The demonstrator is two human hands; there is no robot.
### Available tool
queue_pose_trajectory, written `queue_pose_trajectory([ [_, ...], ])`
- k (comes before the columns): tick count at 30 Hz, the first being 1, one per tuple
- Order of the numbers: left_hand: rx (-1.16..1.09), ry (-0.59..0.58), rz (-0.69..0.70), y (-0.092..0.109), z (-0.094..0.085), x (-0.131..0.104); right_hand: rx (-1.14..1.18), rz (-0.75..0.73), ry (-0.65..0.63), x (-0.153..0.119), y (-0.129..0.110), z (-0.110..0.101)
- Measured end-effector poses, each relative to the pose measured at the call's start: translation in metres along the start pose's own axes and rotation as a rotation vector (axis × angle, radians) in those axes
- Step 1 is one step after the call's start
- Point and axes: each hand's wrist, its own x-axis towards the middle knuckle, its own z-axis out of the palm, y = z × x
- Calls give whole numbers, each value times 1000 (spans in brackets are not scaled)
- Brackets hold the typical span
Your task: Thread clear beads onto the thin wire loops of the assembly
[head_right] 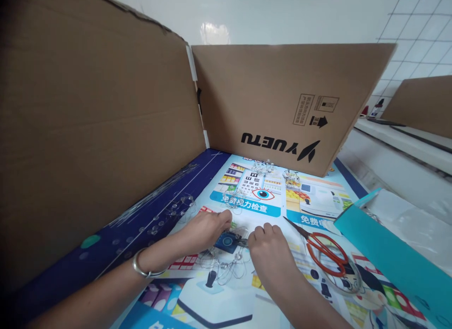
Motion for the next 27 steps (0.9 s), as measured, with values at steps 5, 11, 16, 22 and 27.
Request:
queue_pose_trajectory([
  [5,-26,7,-5,0,1,1,30,12,74,1,1,6],
  [11,-60,32,15,-1,6,0,21,42,84,-1,5,-5],
  [16,-68,58,35,0,12,0,-12,16,101,0,2,0],
  [22,-99,61,46,-2,17,0,-68,-10,126,1,0,4],
  [27,-111,74,42,-3,21,1,-39,-3,136,-1,4,1],
])
